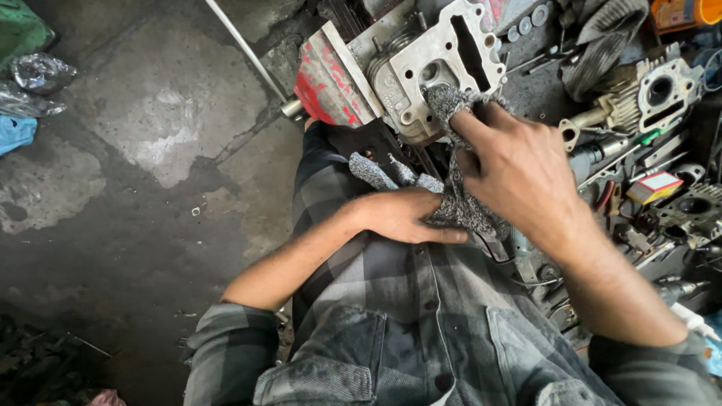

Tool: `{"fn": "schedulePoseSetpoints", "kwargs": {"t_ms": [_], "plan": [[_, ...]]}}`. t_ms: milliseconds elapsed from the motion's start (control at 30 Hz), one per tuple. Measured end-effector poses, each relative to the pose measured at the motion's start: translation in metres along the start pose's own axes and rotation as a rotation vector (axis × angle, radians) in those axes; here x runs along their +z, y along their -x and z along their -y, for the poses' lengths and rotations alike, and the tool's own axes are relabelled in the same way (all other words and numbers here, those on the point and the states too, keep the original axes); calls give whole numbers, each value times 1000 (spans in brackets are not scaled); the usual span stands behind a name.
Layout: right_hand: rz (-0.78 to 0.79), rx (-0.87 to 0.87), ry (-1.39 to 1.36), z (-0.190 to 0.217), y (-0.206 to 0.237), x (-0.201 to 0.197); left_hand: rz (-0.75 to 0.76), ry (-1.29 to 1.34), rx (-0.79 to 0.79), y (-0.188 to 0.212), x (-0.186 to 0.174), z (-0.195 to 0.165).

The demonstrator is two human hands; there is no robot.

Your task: The person works on a motorcycle cylinder head clamped in a bench vise. They use a hand tool on the head, wipe it with a rag, manipulate the valve seats and bores by hand, and scrape inside the head with a screwdriver.

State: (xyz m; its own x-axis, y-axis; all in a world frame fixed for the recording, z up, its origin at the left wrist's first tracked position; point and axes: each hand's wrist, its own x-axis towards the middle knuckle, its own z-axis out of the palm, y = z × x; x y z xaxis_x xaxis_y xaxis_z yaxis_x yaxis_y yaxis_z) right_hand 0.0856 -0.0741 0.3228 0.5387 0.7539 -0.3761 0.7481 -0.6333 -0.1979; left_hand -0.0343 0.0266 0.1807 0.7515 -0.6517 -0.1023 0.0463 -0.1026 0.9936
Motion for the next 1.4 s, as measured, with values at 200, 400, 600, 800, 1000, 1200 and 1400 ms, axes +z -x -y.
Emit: {"fn": "schedulePoseSetpoints", "kwargs": {"t_ms": [200,400,600,800,1000,1200,1400], "plan": [[19,64,101,8,-3,2,2,90,-12,-4,8,6],[-10,71,60,11,4,11,-37,67,66,-4,6,-2],[-28,41,88,6,4,14,101,-37,-215,1,2,-6],[222,249,222,23,-8,19,-79,150,104,-3,10,5],[-48,94,584,43,-16,-3,-151,129,270,3,11,7],[511,378,104,16,15,-42,-114,223,128,19,4,6],[120,59,360,3,5,-6,-184,151,-25,15,10,18]]}}
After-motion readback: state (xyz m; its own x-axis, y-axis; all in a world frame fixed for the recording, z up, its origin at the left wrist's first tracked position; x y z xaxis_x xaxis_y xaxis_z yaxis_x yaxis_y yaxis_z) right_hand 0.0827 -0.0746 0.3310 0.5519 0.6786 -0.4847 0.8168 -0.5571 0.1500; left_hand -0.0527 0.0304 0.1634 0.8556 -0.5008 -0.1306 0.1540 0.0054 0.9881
